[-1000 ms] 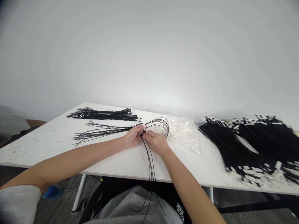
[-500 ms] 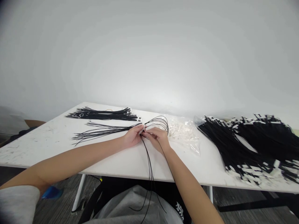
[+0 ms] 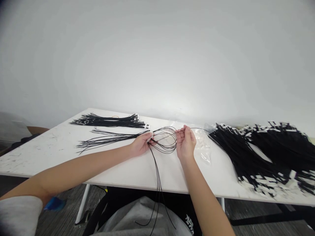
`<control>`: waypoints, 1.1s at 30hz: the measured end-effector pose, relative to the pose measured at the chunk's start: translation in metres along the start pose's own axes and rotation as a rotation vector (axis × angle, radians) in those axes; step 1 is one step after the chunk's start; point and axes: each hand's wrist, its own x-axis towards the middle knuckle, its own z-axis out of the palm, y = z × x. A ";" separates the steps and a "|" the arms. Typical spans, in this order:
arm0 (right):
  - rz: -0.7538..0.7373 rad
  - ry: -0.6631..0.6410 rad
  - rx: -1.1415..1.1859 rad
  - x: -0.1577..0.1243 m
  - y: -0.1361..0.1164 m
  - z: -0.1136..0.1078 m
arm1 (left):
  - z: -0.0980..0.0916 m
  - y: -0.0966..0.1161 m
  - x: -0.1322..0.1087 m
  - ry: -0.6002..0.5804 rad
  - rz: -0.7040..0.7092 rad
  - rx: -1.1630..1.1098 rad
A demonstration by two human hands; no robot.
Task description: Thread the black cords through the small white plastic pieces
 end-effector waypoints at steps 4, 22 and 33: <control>0.063 -0.085 0.028 -0.002 -0.011 -0.001 | 0.002 0.002 -0.002 -0.001 -0.001 0.015; 0.093 -0.223 -0.526 -0.015 -0.001 0.001 | 0.001 0.001 0.001 -0.021 0.016 -0.021; 0.118 -0.194 -0.573 -0.015 -0.001 0.003 | 0.003 0.002 -0.001 -0.016 0.002 -0.019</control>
